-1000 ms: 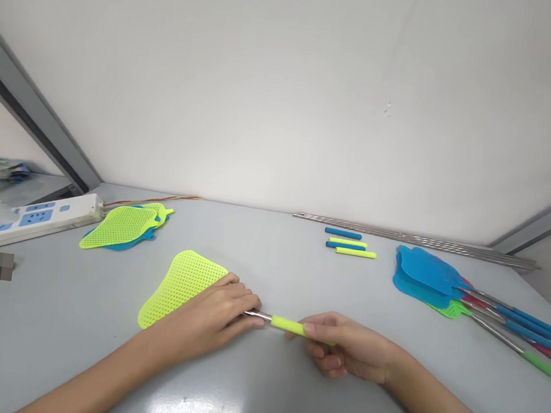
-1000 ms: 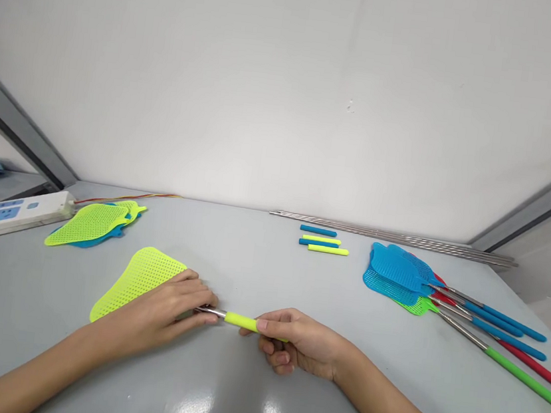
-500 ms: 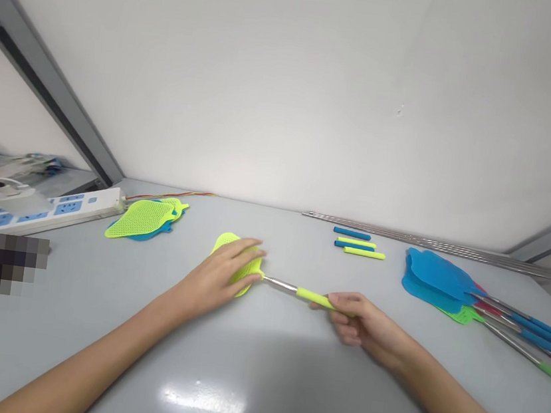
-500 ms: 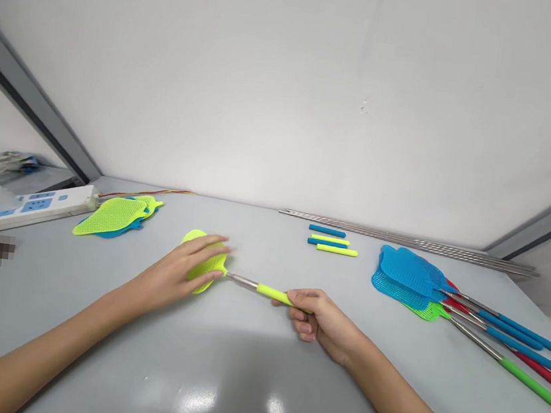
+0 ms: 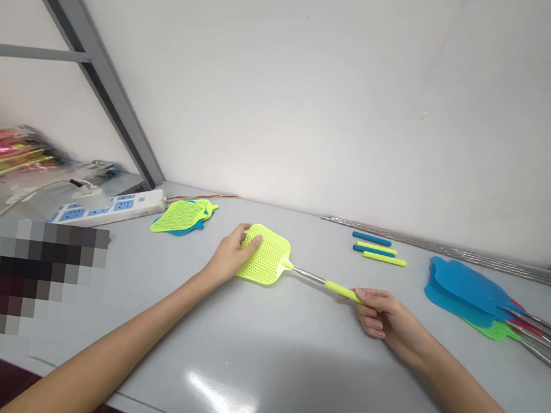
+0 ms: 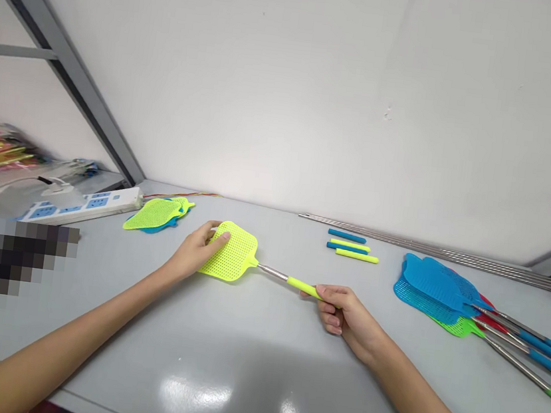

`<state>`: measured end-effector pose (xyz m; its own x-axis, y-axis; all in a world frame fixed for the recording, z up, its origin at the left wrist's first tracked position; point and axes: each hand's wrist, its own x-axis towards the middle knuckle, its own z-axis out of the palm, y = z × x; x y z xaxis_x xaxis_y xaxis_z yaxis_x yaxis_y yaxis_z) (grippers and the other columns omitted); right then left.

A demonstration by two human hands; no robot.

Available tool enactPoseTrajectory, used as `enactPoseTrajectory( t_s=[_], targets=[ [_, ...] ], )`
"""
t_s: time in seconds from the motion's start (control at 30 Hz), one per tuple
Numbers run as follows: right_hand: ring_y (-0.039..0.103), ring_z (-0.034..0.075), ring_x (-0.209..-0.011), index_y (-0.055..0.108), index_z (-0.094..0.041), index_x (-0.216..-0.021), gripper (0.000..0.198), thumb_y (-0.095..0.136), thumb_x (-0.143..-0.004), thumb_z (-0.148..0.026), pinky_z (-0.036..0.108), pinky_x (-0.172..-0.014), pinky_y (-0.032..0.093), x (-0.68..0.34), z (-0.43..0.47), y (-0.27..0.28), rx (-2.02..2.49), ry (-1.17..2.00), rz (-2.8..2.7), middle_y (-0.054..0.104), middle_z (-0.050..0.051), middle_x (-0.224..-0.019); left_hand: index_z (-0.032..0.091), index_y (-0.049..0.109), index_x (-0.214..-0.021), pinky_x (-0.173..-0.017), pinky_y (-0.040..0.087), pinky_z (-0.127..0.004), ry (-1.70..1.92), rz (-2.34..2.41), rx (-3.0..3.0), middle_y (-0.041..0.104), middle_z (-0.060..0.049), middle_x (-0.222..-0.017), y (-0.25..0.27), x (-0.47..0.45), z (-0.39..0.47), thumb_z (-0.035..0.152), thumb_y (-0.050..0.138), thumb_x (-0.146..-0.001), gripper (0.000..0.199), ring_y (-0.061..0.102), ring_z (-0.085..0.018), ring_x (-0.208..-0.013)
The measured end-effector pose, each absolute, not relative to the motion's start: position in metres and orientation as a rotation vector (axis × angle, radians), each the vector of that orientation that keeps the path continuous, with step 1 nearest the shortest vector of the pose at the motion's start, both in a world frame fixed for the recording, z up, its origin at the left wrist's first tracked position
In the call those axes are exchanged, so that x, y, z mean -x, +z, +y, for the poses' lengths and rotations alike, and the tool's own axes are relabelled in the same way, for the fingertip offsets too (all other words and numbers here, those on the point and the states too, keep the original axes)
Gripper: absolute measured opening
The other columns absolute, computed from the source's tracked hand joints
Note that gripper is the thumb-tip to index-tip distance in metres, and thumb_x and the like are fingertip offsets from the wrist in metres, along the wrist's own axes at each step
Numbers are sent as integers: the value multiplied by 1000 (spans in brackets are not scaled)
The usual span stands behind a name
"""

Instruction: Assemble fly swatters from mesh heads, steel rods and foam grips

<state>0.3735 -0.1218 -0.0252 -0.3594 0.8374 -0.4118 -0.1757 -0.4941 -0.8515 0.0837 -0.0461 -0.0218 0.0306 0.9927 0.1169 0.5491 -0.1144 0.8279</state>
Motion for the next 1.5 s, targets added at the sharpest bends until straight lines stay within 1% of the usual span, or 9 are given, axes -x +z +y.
enactPoseTrajectory(
  t_s=[0.17,0.4,0.63,0.9,1.07,1.17,1.27,1.4,1.5],
  targets=[
    [16,4,-44,51,-14,-65,25,57,-74,-36,21,-41,9,-372,-123,-27,1198,1860,-1010,18,-6,-56,19,47,-98,-49,40,-23,1030,1489,-1635,62,-1,-70,-28,-83,-45,52,48,-72,42,58,-16,-57],
    [13,5,-45,45,-15,-63,28,56,-74,-38,22,-40,10,-369,-124,-26,1198,1819,-1024,18,-6,-55,17,47,-85,-49,41,-23,1150,1371,-1537,60,-2,-67,-29,-86,-47,53,51,-70,39,57,-15,-56],
    [11,4,-45,38,-16,-58,34,57,-74,-39,22,-40,8,-371,-122,-28,1207,1842,-1014,17,-7,-55,18,45,-84,-50,42,-22,1213,1351,-1503,59,-1,-69,-28,-86,-52,49,54,-70,35,58,-15,-59],
    [9,4,-44,46,-15,-65,28,56,-75,-38,22,-39,7,-376,-119,-28,1224,1865,-1027,16,-7,-54,18,44,-85,-52,44,-24,1215,1329,-1487,58,-1,-71,-26,-90,-55,46,52,-73,32,58,-16,-61],
    [12,3,-43,38,-16,-57,32,60,-72,-34,21,-39,8,-384,-115,-23,1246,1761,-989,17,-7,-52,18,44,-88,-54,44,-24,1201,1285,-1492,59,-2,-75,-21,-97,-62,46,48,-76,30,58,-16,-64],
    [18,3,-42,48,-15,-67,22,62,-71,-32,19,-38,11,-397,-108,-19,1267,1689,-981,21,-7,-51,19,45,-91,-56,44,-24,1188,1234,-1522,60,-1,-76,-18,-101,-66,44,47,-78,28,57,-15,-65],
    [24,4,-41,54,-14,-79,20,62,-70,-30,19,-36,15,-415,-100,-16,1251,1621,-957,27,-6,-50,19,48,-90,-56,42,-22,1143,1201,-1631,57,2,-67,-17,-104,-69,40,45,-79,24,54,-13,-61],
    [25,4,-38,55,-15,-71,13,62,-69,-25,18,-33,19,-442,-91,-12,1153,1506,-853,29,-6,-48,18,49,-91,-54,43,-24,1001,1166,-1697,56,2,-66,-14,-106,-75,38,42,-81,23,52,-10,-50],
    [23,4,-38,56,-16,-74,10,60,-70,-24,16,-31,22,-460,-88,-10,1074,1437,-808,25,-7,-47,18,50,-87,-57,44,-25,897,1133,-1743,57,1,-68,-10,-108,-81,37,41,-82,22,53,-10,-51]
  ],
)
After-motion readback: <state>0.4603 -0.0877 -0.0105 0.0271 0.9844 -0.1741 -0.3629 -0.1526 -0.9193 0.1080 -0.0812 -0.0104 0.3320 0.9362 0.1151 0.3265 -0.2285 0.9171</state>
